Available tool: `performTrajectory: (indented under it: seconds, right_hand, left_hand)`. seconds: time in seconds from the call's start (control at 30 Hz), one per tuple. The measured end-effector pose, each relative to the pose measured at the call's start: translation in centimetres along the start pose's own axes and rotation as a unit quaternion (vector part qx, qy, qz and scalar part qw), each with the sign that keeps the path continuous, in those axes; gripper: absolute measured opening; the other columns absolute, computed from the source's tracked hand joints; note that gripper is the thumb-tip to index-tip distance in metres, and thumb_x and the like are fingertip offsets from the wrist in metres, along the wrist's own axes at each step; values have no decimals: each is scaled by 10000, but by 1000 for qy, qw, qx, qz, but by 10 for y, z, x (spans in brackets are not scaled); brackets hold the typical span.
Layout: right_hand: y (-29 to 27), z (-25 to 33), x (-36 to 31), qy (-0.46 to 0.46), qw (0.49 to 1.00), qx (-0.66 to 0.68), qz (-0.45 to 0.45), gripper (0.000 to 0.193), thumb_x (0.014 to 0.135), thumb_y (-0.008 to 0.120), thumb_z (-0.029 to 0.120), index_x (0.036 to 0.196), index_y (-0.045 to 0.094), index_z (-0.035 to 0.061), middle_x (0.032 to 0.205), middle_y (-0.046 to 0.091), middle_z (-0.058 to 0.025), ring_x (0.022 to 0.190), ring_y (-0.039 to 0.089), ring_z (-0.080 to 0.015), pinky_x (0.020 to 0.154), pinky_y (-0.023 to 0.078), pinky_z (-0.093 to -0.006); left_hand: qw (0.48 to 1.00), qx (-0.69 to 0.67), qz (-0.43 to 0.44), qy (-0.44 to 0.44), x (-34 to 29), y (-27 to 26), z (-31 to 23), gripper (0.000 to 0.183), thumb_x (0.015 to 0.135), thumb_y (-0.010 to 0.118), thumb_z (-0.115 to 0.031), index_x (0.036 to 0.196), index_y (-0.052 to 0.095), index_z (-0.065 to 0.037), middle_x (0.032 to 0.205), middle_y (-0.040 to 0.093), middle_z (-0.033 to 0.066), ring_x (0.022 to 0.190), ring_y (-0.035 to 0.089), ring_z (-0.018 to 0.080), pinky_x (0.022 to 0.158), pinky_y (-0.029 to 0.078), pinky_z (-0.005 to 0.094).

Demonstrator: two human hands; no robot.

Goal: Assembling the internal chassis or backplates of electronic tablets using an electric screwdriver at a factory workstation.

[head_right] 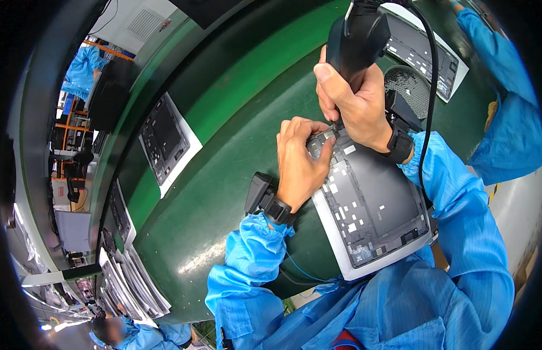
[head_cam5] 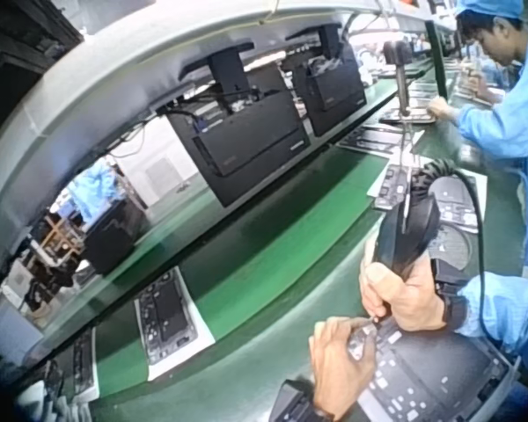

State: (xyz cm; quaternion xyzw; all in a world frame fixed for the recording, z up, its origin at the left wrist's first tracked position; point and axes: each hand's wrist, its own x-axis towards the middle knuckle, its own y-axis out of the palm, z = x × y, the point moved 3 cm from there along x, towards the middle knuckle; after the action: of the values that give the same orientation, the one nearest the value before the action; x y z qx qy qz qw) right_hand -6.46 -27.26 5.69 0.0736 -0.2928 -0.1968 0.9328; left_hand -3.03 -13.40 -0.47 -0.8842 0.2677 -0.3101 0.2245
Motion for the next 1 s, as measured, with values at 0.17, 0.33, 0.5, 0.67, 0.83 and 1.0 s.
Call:
performTrajectory:
  seconds: [0.17, 0.33, 0.5, 0.67, 0.83, 1.0]
  right_hand:
    - [1, 1, -4, -20, 1000, -19, 12, 217, 1051, 554, 218, 1050, 451, 27, 616, 476, -29, 441, 420, -86, 406, 389, -246]
    - [1, -1, -4, -21, 999, -26, 13, 223, 1051, 560, 220, 1052, 444, 29, 617, 470, -28, 447, 419, -85, 410, 384, -242]
    - [3, -1, -5, -18, 1000, -23, 8, 220, 1053, 563, 219, 1039, 442, 37, 618, 470, -28, 452, 418, -84, 417, 383, -240]
    - [4, -1, -5, -24, 999, -25, 14, 218, 1053, 565, 217, 1034, 440, 39, 623, 467, -23, 456, 408, -80, 421, 374, -240]
    - [4, -2, -6, -10, 999, -28, 17, 212, 1050, 567, 208, 1039, 442, 37, 628, 468, -19, 462, 407, -77, 426, 371, -236]
    - [7, -2, -9, -3, 1000, 12, -8, 163, 1025, 628, 130, 928, 549, 26, 609, 495, 34, 470, 436, -40, 458, 350, -224]
  left_hand:
    - [1000, -3, 2, -1, 0, 0, -1, 231, 769, 799, -66, 972, 695, -28, 962, 636, 88, 961, 553, 291, 876, 415, 399]
    - [1000, -5, 6, 1, 1, 0, 0, 233, 766, 796, -59, 973, 694, -25, 959, 632, 90, 959, 552, 293, 873, 411, 399]
    - [1000, -4, -1, 10, 0, 2, 2, 234, 765, 794, -61, 973, 690, -29, 956, 629, 88, 945, 550, 291, 856, 403, 401]
    - [1000, -6, 0, 7, 1, 0, 0, 235, 764, 795, -61, 972, 690, -31, 953, 626, 88, 942, 550, 288, 851, 401, 401]
    - [1000, -3, 1, 8, 0, 1, 1, 234, 766, 793, -62, 975, 692, -31, 955, 625, 88, 942, 549, 288, 852, 401, 399]
    - [1000, -2, -4, 12, 0, 1, 0, 235, 769, 790, -62, 982, 697, -30, 966, 629, 85, 954, 552, 287, 857, 402, 399]
